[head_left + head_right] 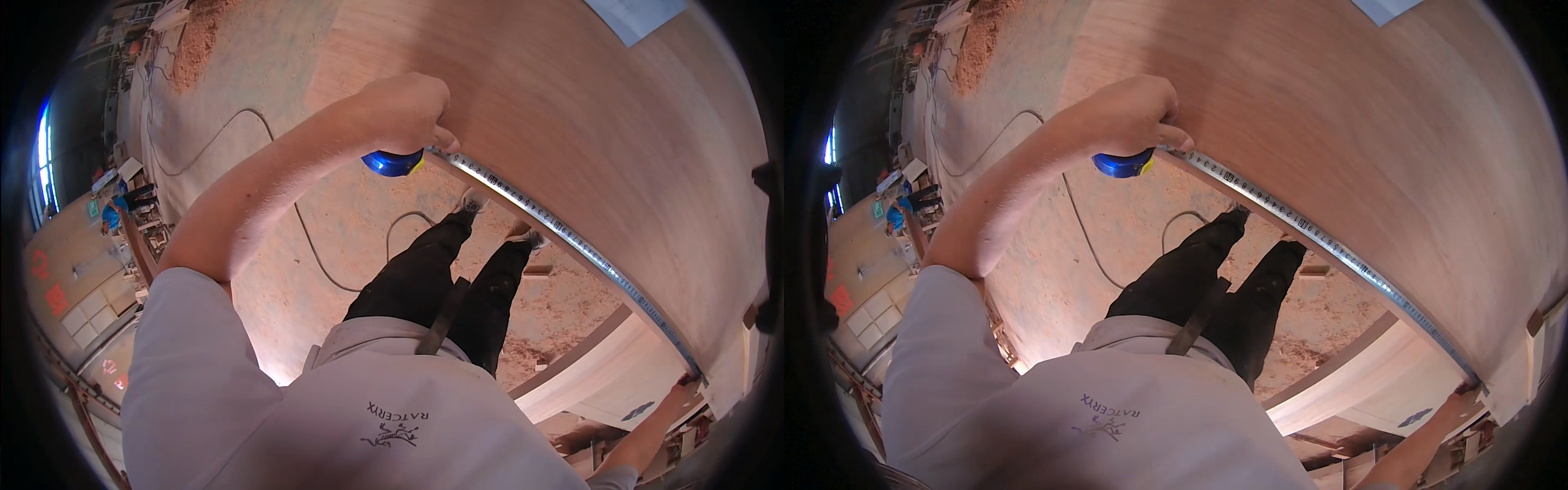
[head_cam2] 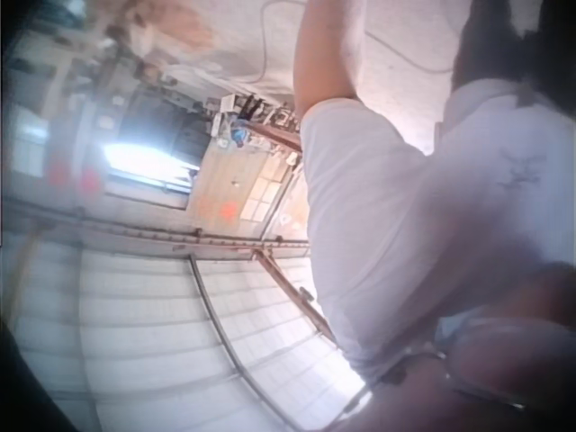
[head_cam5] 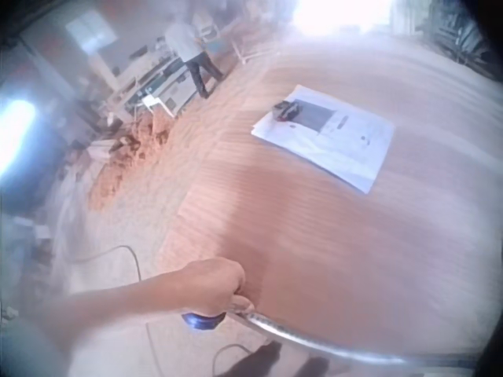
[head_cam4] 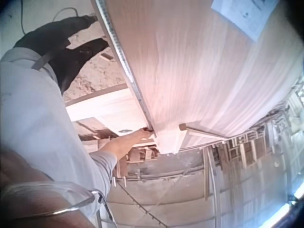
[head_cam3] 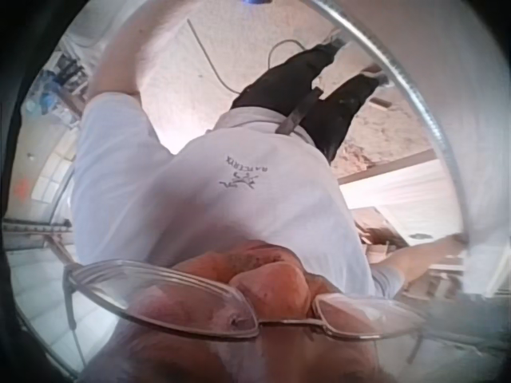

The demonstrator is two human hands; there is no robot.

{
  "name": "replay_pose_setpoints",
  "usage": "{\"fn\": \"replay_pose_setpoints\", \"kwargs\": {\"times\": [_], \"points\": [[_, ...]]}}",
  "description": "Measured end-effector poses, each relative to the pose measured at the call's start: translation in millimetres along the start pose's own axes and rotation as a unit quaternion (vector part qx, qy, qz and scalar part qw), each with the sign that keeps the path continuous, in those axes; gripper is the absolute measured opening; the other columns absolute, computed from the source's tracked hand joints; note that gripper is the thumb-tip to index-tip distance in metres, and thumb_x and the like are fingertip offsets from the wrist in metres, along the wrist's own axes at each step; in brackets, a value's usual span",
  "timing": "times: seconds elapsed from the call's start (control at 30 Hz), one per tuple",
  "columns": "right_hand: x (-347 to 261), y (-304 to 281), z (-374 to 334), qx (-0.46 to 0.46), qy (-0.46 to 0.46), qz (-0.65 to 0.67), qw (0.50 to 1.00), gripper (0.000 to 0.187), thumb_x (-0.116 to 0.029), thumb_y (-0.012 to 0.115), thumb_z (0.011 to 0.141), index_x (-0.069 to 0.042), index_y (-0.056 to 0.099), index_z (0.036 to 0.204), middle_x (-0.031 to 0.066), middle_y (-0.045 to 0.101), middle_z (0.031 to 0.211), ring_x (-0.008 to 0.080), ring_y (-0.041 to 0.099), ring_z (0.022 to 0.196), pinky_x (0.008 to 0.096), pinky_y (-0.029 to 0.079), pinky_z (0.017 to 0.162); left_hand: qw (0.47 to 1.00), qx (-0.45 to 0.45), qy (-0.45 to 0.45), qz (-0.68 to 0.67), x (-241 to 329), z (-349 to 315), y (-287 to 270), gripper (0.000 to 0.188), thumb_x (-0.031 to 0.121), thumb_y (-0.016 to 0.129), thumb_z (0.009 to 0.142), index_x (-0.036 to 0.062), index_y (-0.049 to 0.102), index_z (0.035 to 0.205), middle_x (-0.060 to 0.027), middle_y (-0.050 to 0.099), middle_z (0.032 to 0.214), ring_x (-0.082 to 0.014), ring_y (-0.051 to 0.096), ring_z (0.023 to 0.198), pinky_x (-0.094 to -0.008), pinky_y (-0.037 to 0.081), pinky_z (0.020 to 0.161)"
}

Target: The person measures a large curved wooden panel using a tape measure and marks several points with a pencil. The person repeatedly repositions the tape measure along the panel's edge and surface to record measurements.

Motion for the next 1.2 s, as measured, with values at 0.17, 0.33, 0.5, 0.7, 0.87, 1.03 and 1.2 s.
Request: {"fn": "replay_pose_setpoints", "kwargs": {"times": [0.17,0.33,0.5,0.7,0.87,1.03,1.2], "points": [[4,-4,-3,0.006,0.009,-0.004,1.000,0.023,-0.023,0.075,0.091,-0.004,0.069,0.102,0.0108,0.071,0.089,0.0216,0.068,0.077,0.0294,0.053,0.067,1.000,-0.014,-0.013,0.009,2,1,-1,0.039,0.034,0.080,0.083,-0.0038,0.072,0.080,-0.0179,0.065,0.070,-0.0290,0.064,0.065,-0.0402,0.050,0.061],[3,5,-4,0.003,0.014,-0.009,1.000,0.024,-0.024,0.076,0.090,-0.004,0.068,0.100,0.0106,0.070,0.086,0.0211,0.067,0.074,0.0296,0.051,0.064,0.997,-0.056,-0.041,0.034,-3,1,5,0.042,0.038,0.083,0.080,-0.0002,0.074,0.095,-0.0188,0.072,0.090,-0.0333,0.071,0.085,-0.0424,0.055,0.073],[6,5,-5,0.003,0.019,-0.012,1.000,0.024,-0.025,0.076,0.090,-0.004,0.068,0.099,0.0105,0.069,0.083,0.0207,0.065,0.070,0.0298,0.050,0.060,0.996,-0.052,-0.065,0.028,-3,0,6,0.041,0.038,0.083,0.080,-0.0002,0.074,0.091,-0.0185,0.071,0.090,-0.0332,0.070,0.083,-0.0434,0.055,0.072],[10,10,-5,-0.002,0.024,-0.016,1.000,0.024,-0.025,0.076,0.090,-0.003,0.068,0.096,0.0103,0.068,0.079,0.0201,0.064,0.066,0.0301,0.048,0.056,0.999,-0.019,-0.024,0.012,-1,0,3,0.040,0.036,0.082,0.082,-0.0027,0.074,0.083,-0.0183,0.067,0.076,-0.0297,0.065,0.068,-0.0412,0.051,0.063],[9,8,-5,-0.002,0.027,-0.024,0.999,0.025,-0.026,0.076,0.090,-0.003,0.067,0.094,0.0101,0.067,0.076,0.0196,0.063,0.062,0.0303,0.047,0.053,0.998,-0.039,-0.040,0.031,0,2,3,0.040,0.038,0.083,0.080,-0.0005,0.074,0.090,-0.0195,0.071,0.088,-0.0344,0.070,0.083,-0.0441,0.055,0.072],[8,-6,-7,0.004,0.031,-0.028,0.999,0.026,-0.027,0.076,0.089,-0.003,0.067,0.093,0.0099,0.067,0.073,0.0192,0.061,0.059,0.0305,0.046,0.049,1.000,-0.009,-0.006,0.015,7,2,2,0.040,0.035,0.080,0.084,-0.0038,0.074,0.082,-0.0174,0.067,0.071,-0.0263,0.064,0.063,-0.0398,0.050,0.059],[1,5,-7,-0.006,0.036,-0.046,0.998,0.026,-0.027,0.077,0.089,-0.003,0.066,0.091,0.0098,0.066,0.070,0.0187,0.060,0.055,0.0307,0.045,0.046,1.000,-0.010,-0.008,0.006,-2,-2,3,0.039,0.034,0.079,0.084,-0.0044,0.073,0.081,-0.0179,0.067,0.074,-0.0268,0.064,0.064,-0.0400,0.049,0.059]]}}
Point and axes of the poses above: each hand's wrist, its own z-axis towards the middle knuckle, its own y-axis out of the palm, x = y × z, the point moved 10 cm from there along z, towards the middle knuckle
